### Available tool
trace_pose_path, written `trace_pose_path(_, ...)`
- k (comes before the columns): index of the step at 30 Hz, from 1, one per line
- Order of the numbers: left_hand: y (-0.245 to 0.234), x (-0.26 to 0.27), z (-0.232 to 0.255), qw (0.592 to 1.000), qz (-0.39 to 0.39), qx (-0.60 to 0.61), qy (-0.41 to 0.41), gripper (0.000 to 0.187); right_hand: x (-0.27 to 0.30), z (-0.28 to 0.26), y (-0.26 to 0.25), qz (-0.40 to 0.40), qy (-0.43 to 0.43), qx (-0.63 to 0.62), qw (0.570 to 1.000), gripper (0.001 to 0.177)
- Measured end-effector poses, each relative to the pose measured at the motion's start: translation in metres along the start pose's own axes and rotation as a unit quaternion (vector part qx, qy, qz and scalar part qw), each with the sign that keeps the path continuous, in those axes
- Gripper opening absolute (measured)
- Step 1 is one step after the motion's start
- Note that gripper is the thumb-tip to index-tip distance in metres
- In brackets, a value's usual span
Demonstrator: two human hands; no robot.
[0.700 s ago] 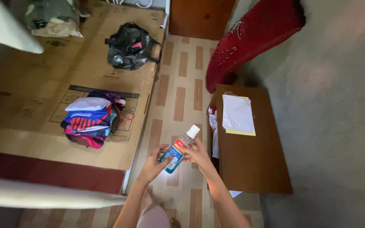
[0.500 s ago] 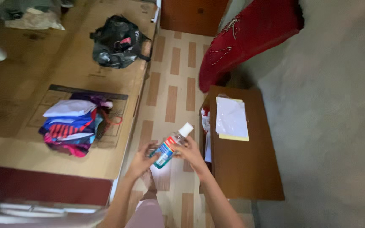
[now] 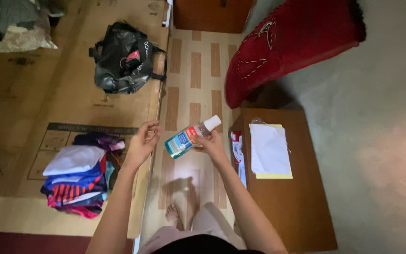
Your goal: The person packs a black duffel bag with several toiletries and small items. They pick up bottles, a tube, and a small wrapped item from a mini fridge and a nearby surface, place them into the bag, and then roll and secure the bag's closure.
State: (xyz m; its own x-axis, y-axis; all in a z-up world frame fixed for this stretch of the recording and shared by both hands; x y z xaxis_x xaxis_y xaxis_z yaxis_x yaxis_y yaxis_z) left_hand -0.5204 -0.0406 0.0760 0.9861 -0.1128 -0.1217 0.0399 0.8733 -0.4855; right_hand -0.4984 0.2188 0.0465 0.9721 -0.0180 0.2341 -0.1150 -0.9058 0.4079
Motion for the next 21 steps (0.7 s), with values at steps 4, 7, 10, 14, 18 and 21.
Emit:
trace_pose_path(4,0.003,-0.059,0.007,1.000,-0.003,-0.015,0.023,0.046,-0.072,-0.010,-0.009,-0.001,-0.005,0.020,1.000,0.059)
trace_pose_path(7,0.004,-0.113,0.004,0.998,0.014,-0.044,0.035,0.045,-0.145,-0.018,-0.015,-0.011,0.010,0.050,0.999,0.057)
trace_pose_path(10,0.017,-0.163,-0.009,1.000,0.019,-0.010,-0.004,0.044,-0.220,-0.030,-0.032,-0.039,0.011,0.050,0.998,0.055)
trace_pose_path(14,0.024,-0.237,-0.023,0.997,0.016,0.020,-0.073,0.048,-0.330,-0.051,-0.036,-0.071,0.024,0.025,0.997,0.057)
trace_pose_path(18,0.019,-0.280,-0.037,0.994,0.093,-0.019,-0.061,0.046,-0.427,-0.061,-0.028,-0.110,0.034,0.049,0.992,0.055)
trace_pose_path(21,0.005,-0.291,-0.059,0.987,0.140,-0.044,-0.073,0.046,-0.476,-0.055,-0.008,-0.119,0.062,0.089,0.987,0.049)
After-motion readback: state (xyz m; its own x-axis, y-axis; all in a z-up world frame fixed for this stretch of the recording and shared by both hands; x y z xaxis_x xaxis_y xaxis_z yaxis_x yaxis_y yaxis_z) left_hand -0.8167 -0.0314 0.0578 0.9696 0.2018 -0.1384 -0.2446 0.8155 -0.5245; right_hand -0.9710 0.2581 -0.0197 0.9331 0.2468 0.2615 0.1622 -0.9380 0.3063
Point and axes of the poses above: each hand's wrist, its own x-axis away from the middle knuckle, its own y-axis out of the palm, z = x × y, the point moved 8 cm from there along -x, towards the middle knuckle, and after that the axes turned 14 degrees about -x, right-handed, at the moved point
